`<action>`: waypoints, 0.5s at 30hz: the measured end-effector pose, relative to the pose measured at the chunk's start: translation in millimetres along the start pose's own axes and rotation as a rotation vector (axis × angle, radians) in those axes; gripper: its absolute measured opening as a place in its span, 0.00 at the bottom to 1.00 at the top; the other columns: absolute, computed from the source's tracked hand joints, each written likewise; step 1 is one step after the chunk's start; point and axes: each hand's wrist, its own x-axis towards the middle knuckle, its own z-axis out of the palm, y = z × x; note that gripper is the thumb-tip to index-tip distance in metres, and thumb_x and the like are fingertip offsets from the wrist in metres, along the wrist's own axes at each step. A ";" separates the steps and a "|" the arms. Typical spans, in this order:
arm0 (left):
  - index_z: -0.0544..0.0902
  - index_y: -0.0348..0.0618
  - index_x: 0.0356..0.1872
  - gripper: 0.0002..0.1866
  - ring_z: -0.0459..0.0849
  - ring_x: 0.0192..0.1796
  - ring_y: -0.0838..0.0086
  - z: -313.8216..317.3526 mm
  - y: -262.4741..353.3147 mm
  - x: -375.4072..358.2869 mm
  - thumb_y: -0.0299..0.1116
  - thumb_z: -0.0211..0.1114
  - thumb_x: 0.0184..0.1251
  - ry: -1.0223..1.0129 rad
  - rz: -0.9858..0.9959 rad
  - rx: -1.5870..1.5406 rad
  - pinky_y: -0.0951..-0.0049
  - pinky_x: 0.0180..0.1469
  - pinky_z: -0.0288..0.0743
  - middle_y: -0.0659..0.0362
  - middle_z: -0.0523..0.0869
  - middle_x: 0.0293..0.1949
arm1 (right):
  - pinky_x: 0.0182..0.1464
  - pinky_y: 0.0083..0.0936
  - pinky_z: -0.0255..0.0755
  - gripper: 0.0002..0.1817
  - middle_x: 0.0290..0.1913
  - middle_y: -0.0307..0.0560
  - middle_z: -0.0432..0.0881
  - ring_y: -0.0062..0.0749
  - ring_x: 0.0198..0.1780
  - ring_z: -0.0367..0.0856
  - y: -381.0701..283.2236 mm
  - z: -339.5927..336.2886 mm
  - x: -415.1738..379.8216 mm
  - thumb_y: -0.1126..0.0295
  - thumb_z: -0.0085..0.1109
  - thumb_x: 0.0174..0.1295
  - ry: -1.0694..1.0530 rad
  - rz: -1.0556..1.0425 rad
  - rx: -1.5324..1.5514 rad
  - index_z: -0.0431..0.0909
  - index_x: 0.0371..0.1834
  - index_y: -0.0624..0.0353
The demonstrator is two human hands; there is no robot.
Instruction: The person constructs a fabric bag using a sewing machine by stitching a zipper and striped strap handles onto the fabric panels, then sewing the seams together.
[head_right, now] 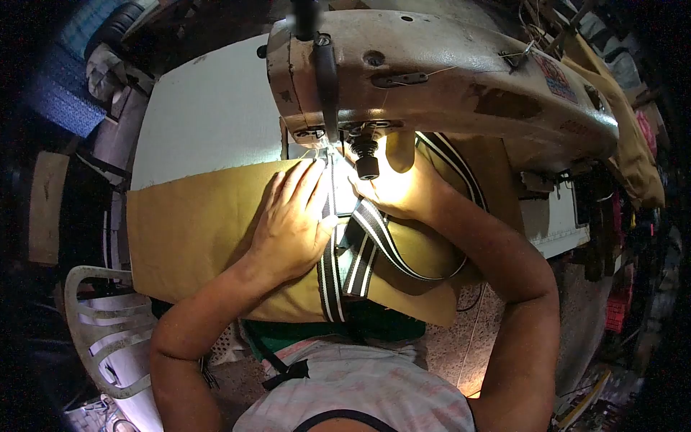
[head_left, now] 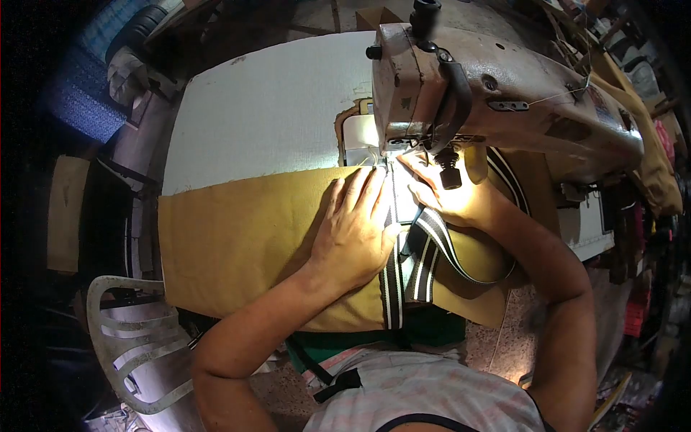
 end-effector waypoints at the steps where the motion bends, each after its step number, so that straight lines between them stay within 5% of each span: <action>1: 0.71 0.28 0.69 0.32 0.64 0.76 0.50 0.2 0.0 -0.3 0.43 0.57 0.73 0.001 -0.001 0.000 0.45 0.78 0.52 0.41 0.71 0.71 | 0.55 0.44 0.73 0.20 0.51 0.51 0.81 0.48 0.53 0.80 -0.3 -0.3 0.4 0.65 0.62 0.60 -0.001 -0.001 0.000 0.79 0.54 0.60; 15: 0.72 0.28 0.68 0.31 0.65 0.76 0.49 0.7 0.1 1.2 0.42 0.59 0.72 -0.003 0.005 -0.008 0.44 0.77 0.53 0.41 0.72 0.71 | 0.59 0.44 0.73 0.23 0.52 0.53 0.81 0.50 0.55 0.79 -2.9 -5.7 0.5 0.65 0.65 0.58 -0.072 -0.025 -0.148 0.78 0.57 0.60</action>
